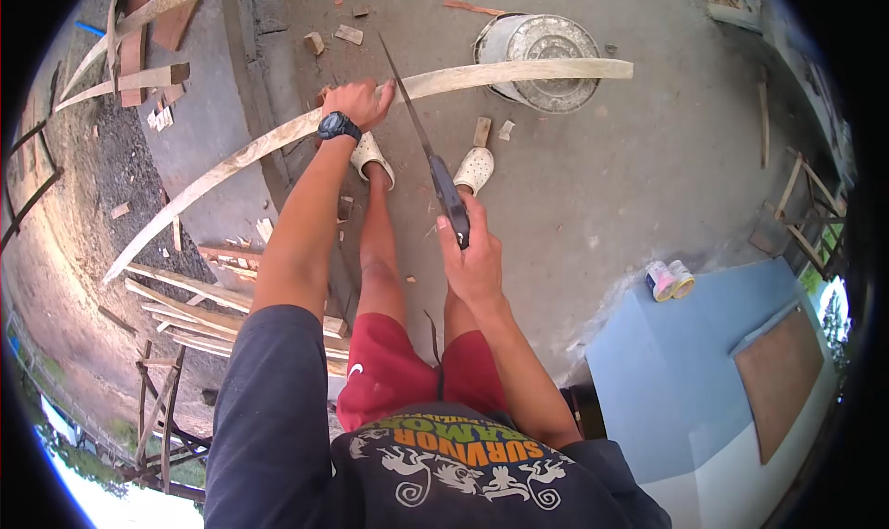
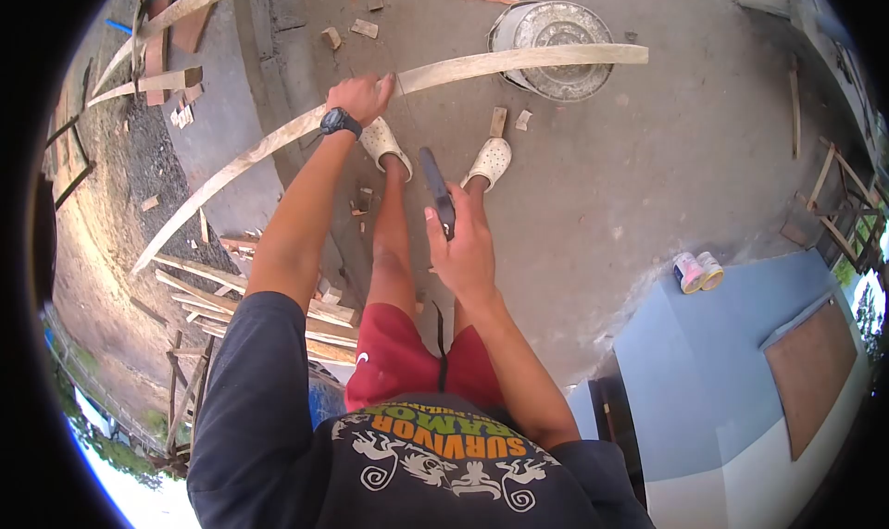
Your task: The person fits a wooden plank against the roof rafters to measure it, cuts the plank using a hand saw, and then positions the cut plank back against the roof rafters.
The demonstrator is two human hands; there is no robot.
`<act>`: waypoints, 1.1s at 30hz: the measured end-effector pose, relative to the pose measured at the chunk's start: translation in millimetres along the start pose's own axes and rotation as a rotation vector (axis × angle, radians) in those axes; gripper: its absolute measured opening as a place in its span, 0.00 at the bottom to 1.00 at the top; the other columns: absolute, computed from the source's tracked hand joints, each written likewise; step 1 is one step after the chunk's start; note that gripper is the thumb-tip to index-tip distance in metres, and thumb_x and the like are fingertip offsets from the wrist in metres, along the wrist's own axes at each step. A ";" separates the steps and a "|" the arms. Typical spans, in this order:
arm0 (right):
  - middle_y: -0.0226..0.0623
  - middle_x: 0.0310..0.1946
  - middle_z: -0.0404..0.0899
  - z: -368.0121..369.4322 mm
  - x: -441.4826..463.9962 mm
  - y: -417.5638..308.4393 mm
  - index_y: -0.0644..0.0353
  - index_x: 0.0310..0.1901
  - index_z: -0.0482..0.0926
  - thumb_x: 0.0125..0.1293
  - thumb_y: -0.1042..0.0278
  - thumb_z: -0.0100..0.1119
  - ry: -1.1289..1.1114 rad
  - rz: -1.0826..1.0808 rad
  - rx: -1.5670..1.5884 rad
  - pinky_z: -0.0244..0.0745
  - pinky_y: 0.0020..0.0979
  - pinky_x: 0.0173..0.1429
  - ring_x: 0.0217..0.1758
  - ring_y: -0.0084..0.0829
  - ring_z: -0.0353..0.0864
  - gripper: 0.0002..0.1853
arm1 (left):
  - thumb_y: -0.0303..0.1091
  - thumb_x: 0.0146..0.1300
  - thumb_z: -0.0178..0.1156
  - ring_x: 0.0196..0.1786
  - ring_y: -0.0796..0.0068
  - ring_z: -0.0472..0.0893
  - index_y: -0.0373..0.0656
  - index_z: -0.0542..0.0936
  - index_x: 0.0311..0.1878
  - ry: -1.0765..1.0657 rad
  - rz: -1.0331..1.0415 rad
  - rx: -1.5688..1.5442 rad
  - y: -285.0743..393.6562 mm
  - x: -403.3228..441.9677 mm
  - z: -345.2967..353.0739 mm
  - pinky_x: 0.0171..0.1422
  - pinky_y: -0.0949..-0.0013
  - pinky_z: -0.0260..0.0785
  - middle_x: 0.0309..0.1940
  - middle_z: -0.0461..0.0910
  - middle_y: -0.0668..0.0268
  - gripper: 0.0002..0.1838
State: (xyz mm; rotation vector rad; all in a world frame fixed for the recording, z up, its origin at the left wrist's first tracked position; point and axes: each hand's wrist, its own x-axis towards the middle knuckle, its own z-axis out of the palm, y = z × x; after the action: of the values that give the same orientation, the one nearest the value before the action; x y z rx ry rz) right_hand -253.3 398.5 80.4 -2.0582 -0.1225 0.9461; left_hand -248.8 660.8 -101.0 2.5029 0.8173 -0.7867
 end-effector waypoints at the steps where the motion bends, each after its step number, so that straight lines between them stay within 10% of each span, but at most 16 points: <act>1: 0.58 0.52 0.78 -0.3 0.0 0.2 0.65 0.61 0.72 0.71 0.66 0.62 -0.004 -0.005 0.005 0.79 0.43 0.49 0.49 0.53 0.84 0.22 | 0.63 0.72 0.41 0.44 0.44 0.85 0.43 0.86 0.39 0.002 -0.005 0.010 0.6 1.5 -1.8 0.51 0.45 0.76 0.37 0.86 0.47 0.34; 16: 0.61 0.65 0.71 -42.9 -55.5 -10.4 0.67 0.63 0.71 0.69 0.70 0.62 -0.118 0.117 -0.068 0.80 0.44 0.52 0.57 0.60 0.81 0.23 | 0.64 0.70 0.45 0.48 0.46 0.85 0.45 0.86 0.42 -0.003 -0.037 0.027 2.8 4.2 -1.7 0.52 0.47 0.78 0.39 0.87 0.49 0.31; 21: 0.60 0.38 0.83 17.6 49.7 -10.4 0.63 0.64 0.73 0.71 0.67 0.59 -0.041 -0.028 -0.208 0.79 0.45 0.44 0.43 0.61 0.84 0.22 | 0.64 0.70 0.46 0.46 0.47 0.86 0.46 0.86 0.41 0.013 -0.033 0.026 0.6 5.2 3.5 0.51 0.47 0.78 0.38 0.87 0.50 0.31; 25: 0.59 0.38 0.83 37.0 106.3 -35.1 0.63 0.63 0.73 0.72 0.66 0.58 -0.075 0.036 -0.148 0.78 0.47 0.43 0.41 0.62 0.83 0.21 | 0.64 0.70 0.46 0.45 0.47 0.86 0.45 0.86 0.42 0.008 -0.040 0.018 0.8 5.7 0.6 0.51 0.47 0.78 0.37 0.87 0.51 0.32; 33: 0.58 0.49 0.84 -53.8 -60.6 -47.9 0.62 0.65 0.73 0.71 0.69 0.60 -0.061 0.120 -0.081 0.81 0.42 0.53 0.53 0.53 0.86 0.23 | 0.57 0.71 0.44 0.40 0.45 0.86 0.39 0.87 0.33 0.107 -0.070 -0.109 -6.3 10.0 8.6 0.48 0.47 0.78 0.34 0.86 0.46 0.31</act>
State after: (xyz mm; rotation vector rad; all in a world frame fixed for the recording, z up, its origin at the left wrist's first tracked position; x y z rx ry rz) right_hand -249.2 369.4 169.8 -2.1306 -0.0719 1.0942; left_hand -249.5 665.3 -115.0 2.4475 0.9626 -0.6179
